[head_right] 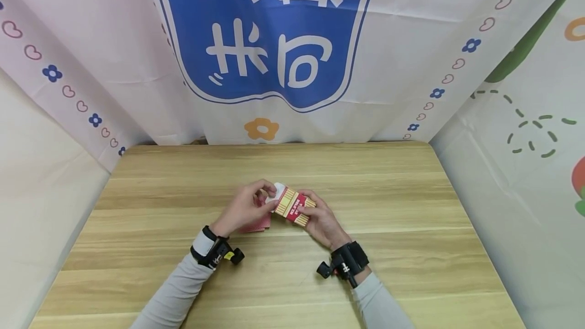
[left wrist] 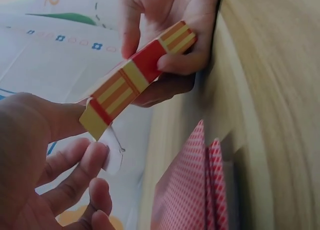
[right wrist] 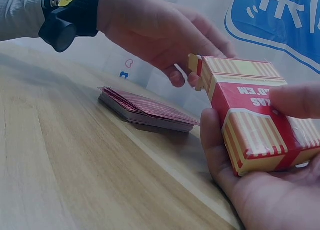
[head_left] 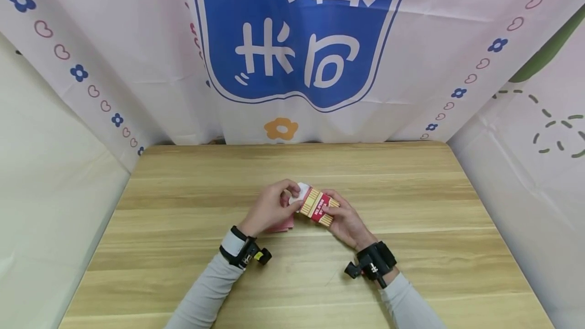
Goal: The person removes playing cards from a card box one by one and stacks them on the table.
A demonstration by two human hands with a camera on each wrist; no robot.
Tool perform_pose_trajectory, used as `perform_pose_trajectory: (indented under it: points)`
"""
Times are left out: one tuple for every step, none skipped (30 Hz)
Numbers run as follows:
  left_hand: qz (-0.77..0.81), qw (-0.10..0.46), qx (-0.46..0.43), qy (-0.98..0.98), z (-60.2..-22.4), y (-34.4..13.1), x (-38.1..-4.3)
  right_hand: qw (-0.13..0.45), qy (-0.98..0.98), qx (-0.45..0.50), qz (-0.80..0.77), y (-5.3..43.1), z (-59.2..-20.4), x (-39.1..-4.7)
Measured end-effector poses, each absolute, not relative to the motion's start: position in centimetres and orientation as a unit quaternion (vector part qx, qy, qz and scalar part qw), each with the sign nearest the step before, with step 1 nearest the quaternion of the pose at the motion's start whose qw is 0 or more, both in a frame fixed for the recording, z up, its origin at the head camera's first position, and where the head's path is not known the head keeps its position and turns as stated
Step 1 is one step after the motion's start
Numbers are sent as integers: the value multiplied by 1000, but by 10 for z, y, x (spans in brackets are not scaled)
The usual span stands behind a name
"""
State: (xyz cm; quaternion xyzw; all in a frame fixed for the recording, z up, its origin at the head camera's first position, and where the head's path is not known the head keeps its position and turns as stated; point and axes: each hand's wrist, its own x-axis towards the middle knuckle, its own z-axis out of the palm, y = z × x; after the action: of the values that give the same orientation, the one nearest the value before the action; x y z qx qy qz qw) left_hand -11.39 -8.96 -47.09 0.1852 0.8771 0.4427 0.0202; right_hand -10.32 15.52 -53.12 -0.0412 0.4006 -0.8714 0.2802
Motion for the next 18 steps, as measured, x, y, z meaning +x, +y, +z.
perform_pose_trajectory:
  points:
    - [442,22,184,878,-472,-89,-114,280,400,-40,-872,155,-531,-103]
    - [443,25,181,878,-472,-88,-113,279,400,-39,-872,155,-531,-103]
    - [441,27,177,879,-472,-87,-113,279,400,-39,-872,155,-531,-103]
    - [441,29,173,880,-473,-86,-113,279,402,-36,-871,155,-531,-103]
    - [442,31,169,881,-474,-86,-113,279,403,-35,-871,155,-531,-103]
    - [441,34,164,881,-475,-85,-113,279,404,-35,-870,155,-531,-103]
    - [440,36,160,883,-475,-85,-113,279,405,-35,-870,155,-531,-103]
    - [439,39,157,884,-476,-84,-114,279,406,-36,-870,155,-531,-103]
    - [438,41,154,885,-476,-84,-114,279,407,-36,-869,155,-531,-103]
    - [437,43,152,885,-476,-84,-114,279,408,-36,-869,155,-531,-103]
    - [436,44,152,886,-476,-84,-114,279,408,-36,-869,155,-530,-103]
    - [436,44,152,886,-476,-84,-115,279,407,-37,-869,155,-531,-103]
    - [438,43,155,885,-476,-84,-115,280,408,-37,-868,155,-530,-103]
    - [439,43,157,884,-476,-84,-115,281,409,-38,-867,155,-530,-103]
    - [440,44,159,883,-475,-85,-115,283,410,-39,-866,155,-530,-103]
    - [440,45,161,882,-474,-86,-115,283,412,-41,-865,155,-529,-103]
    - [440,46,162,882,-474,-87,-114,284,413,-43,-864,155,-529,-103]
    - [439,47,163,882,-473,-88,-114,285,415,-44,-863,155,-529,-103]
